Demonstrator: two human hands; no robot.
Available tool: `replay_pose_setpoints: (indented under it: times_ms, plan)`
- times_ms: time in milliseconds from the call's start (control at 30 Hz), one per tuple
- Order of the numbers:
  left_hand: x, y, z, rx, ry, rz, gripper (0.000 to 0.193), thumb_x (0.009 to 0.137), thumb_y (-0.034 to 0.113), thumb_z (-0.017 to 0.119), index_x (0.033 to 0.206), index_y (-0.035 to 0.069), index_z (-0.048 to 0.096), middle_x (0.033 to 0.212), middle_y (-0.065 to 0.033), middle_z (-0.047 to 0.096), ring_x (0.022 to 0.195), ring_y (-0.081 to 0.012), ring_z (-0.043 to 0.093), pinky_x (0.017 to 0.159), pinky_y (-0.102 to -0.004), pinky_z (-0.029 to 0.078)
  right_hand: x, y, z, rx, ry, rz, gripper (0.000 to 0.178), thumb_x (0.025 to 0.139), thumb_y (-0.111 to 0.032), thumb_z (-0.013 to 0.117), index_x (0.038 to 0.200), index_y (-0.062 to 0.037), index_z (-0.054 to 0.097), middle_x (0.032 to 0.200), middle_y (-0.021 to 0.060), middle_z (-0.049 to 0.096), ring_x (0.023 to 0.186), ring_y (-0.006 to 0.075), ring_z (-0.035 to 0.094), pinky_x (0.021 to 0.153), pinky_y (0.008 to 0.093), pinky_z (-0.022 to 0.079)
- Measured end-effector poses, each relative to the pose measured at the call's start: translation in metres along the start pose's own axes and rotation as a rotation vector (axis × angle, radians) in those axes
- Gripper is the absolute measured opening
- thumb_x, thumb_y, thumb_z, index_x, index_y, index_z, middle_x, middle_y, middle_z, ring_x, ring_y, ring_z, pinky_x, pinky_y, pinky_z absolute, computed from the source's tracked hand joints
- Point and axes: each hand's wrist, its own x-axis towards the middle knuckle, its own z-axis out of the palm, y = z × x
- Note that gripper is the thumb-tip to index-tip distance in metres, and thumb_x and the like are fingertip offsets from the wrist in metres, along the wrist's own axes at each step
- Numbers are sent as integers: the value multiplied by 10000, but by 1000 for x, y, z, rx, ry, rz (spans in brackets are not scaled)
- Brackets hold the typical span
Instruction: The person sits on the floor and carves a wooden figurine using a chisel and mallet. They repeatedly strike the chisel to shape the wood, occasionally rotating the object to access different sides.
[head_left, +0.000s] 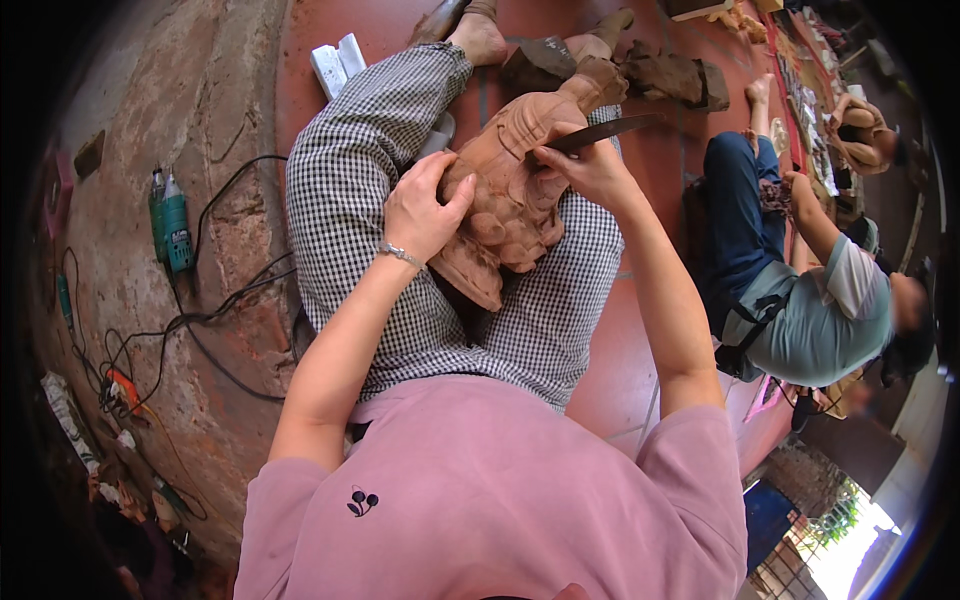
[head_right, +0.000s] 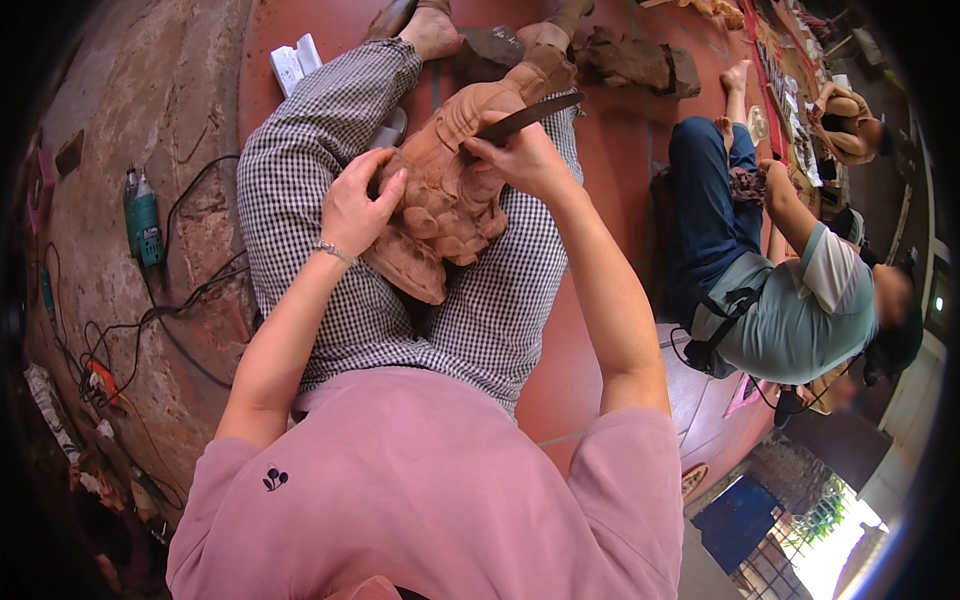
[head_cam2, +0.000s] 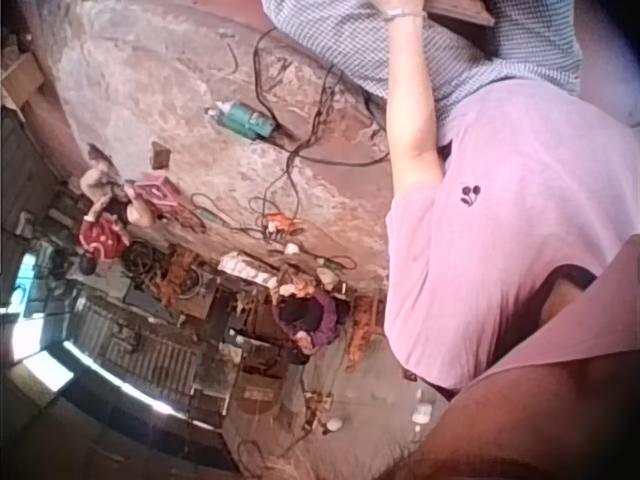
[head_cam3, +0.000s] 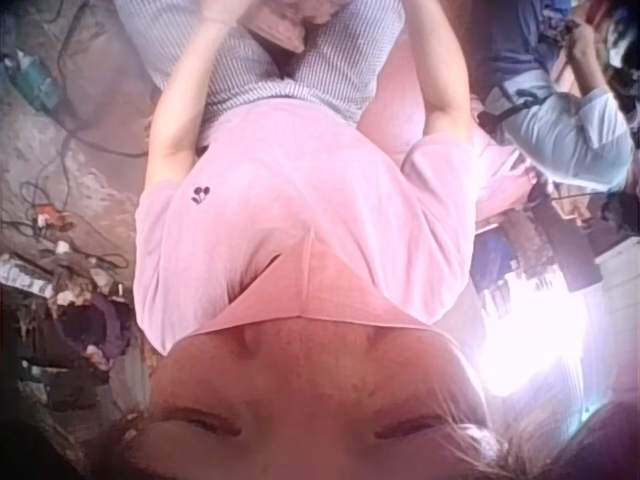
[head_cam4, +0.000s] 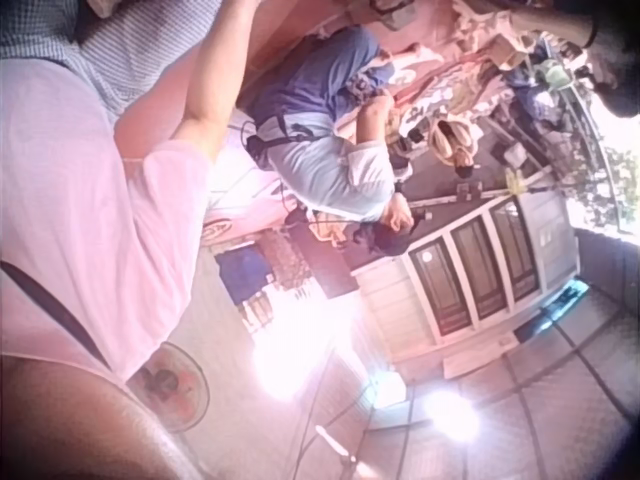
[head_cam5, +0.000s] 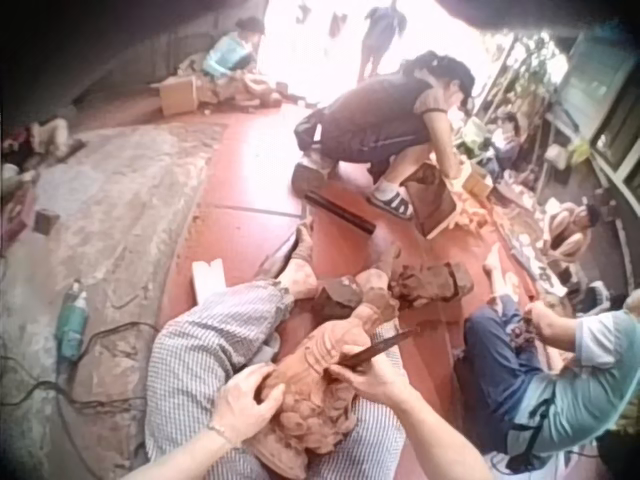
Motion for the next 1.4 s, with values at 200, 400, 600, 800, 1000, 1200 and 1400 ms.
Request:
replay_pose_setpoints:
  times_ms: [200,400,600,800,1000,1200,1400]
  plan:
    - [-2,3,1,19,0,-13,466,924,365,658,1222,6,655,1277,-178,659,1154,-347,648,980,-402,518,-12,-9,13,-456,13,-291,194,847,-87,788,976,28,700,900,96,714,829,189,683,748,335,567]
    - [-4,4,2,20,4,-20,492,912,394,651,1217,8,655,1290,-177,653,1163,-360,638,989,-429,514,-4,3,2,-107,45,-31,164,878,-73,764,1005,14,708,939,72,718,885,174,673,815,316,556]
    - [-6,7,4,54,12,-7,478,922,382,645,1226,14,652,1292,-182,651,1165,-361,638,986,-423,514,-9,-16,3,-518,-85,-117,292,870,-113,799,1076,53,675,1077,86,703,1034,159,663,921,324,550]
    - [-6,7,4,30,-9,-37,504,906,399,655,1231,15,650,1317,-177,641,1199,-360,617,1005,-445,505,-10,13,-2,84,132,12,254,895,-120,755,1083,37,686,1002,96,716,903,157,683,802,319,577]
    - [-8,9,4,80,17,-13,476,931,393,642,1240,31,655,1305,-180,649,1170,-355,642,989,-415,513,-31,16,-1,126,253,-2,248,868,-208,750,939,20,688,978,63,708,973,160,661,904,325,515]
    - [-8,5,6,86,29,6,473,930,389,642,1230,24,658,1306,-183,649,1171,-354,642,989,-414,513,-28,2,17,-300,157,-115,246,841,-165,810,967,-1,677,1022,73,692,973,132,634,842,296,511]
    - [-7,5,5,63,17,-10,478,925,386,644,1224,13,657,1306,-191,646,1180,-364,633,998,-428,507,-12,10,5,-111,200,-84,204,860,-126,803,990,6,715,889,32,695,798,127,611,720,291,507]
